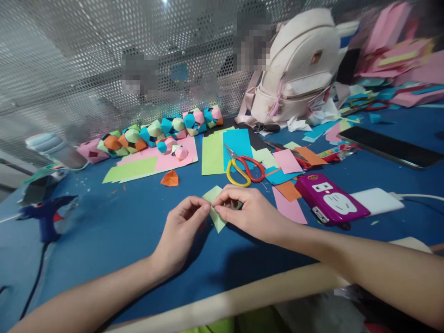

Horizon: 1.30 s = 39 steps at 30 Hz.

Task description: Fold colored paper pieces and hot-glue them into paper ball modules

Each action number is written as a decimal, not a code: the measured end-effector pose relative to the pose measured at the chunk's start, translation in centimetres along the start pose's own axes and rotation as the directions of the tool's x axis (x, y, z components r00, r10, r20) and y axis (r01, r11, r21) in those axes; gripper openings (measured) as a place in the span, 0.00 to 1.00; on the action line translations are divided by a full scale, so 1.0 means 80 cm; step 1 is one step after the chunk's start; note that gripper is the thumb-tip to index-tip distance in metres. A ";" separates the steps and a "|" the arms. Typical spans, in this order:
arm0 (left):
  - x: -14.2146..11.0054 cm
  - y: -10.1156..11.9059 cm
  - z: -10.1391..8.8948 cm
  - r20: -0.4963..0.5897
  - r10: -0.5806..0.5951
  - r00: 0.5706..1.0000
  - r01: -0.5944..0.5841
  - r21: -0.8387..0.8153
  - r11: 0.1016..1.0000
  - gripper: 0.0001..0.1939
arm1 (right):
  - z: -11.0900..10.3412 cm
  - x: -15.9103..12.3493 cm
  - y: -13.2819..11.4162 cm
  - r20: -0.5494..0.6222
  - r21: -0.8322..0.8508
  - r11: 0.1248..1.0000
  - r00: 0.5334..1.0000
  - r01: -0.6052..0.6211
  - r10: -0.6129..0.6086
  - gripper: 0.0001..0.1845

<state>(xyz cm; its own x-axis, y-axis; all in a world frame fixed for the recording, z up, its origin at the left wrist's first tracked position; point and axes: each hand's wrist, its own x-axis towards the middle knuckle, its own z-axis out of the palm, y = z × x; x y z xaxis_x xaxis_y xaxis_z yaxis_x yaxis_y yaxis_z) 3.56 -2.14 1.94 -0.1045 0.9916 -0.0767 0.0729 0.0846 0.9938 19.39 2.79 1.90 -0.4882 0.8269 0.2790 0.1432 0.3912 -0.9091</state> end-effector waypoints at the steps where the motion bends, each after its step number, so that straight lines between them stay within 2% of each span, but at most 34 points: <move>1: 0.000 0.000 0.000 0.000 -0.003 1.000 0.003 -0.012 1.000 0.12 | 0.000 0.000 0.000 0.004 0.009 1.000 1.000 -0.012 0.012 0.05; 7: 0.001 -0.003 0.002 0.022 0.004 1.000 -0.003 -0.055 0.999 0.12 | 0.002 0.002 0.001 0.006 0.031 0.999 0.999 -0.034 0.033 0.05; 13: 0.001 -0.003 0.003 0.027 0.026 0.999 -0.026 0.007 1.000 0.12 | 0.002 0.002 -0.001 0.023 0.056 0.997 0.998 -0.053 0.052 0.05; 17: 0.001 -0.004 0.004 0.034 0.089 0.996 -0.091 0.080 0.993 0.12 | 0.003 0.000 -0.001 0.029 0.059 0.996 0.997 -0.073 0.072 0.05; 19: 0.001 -0.006 0.004 0.053 0.110 0.993 -0.115 0.095 0.989 0.11 | 0.004 -0.001 0.003 0.007 0.016 1.000 1.000 -0.022 0.022 0.06; 21: 0.000 -0.008 0.004 0.081 0.094 0.992 -0.100 0.078 0.992 0.12 | 0.005 -0.002 0.009 -0.027 -0.077 0.991 0.994 0.108 -0.110 0.07; 24: -0.001 -0.007 0.004 0.165 -0.002 0.986 0.006 -0.020 1.000 0.12 | 0.003 -0.002 0.017 -0.022 -0.256 0.902 0.930 0.349 -0.366 0.08; 27: 0.000 -0.003 0.003 0.310 -0.111 0.944 0.171 -0.172 0.970 0.13 | 0.000 -0.001 0.020 0.021 -0.335 0.814 0.868 0.474 -0.496 0.09; 29: 0.002 -0.001 0.003 0.403 -0.185 0.896 0.300 -0.242 0.923 0.14 | -0.002 0.000 0.020 0.026 -0.317 0.811 0.860 0.491 -0.510 0.10; 32: 0.004 -0.001 0.002 0.546 -0.289 0.786 0.493 -0.271 0.827 0.15 | -0.004 0.000 0.017 0.022 -0.243 0.846 0.875 0.474 -0.484 0.10; 34: 0.005 -0.002 0.000 0.606 -0.307 0.734 0.561 -0.287 0.776 0.14 | -0.005 0.000 0.016 0.025 -0.186 0.871 0.888 0.455 -0.459 0.09; 36: 0.006 -0.004 -0.002 0.618 -0.295 0.729 0.577 -0.323 0.750 0.13 | -0.006 -0.001 0.016 0.020 -0.148 0.884 0.895 0.444 -0.446 0.08; 39: 0.007 -0.005 -0.005 0.604 -0.286 0.744 0.578 -0.367 0.728 0.13 | -0.007 -0.002 0.016 0.010 -0.115 0.887 0.893 0.448 -0.450 0.06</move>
<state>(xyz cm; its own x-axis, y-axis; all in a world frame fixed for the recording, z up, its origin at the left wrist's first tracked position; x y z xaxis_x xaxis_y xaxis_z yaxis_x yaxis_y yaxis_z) 3.04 -1.70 1.50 0.5010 0.7726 -0.3900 -0.3717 0.5990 0.7092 20.14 3.39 0.90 -0.5092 0.5582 0.6551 0.0070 0.7638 -0.6454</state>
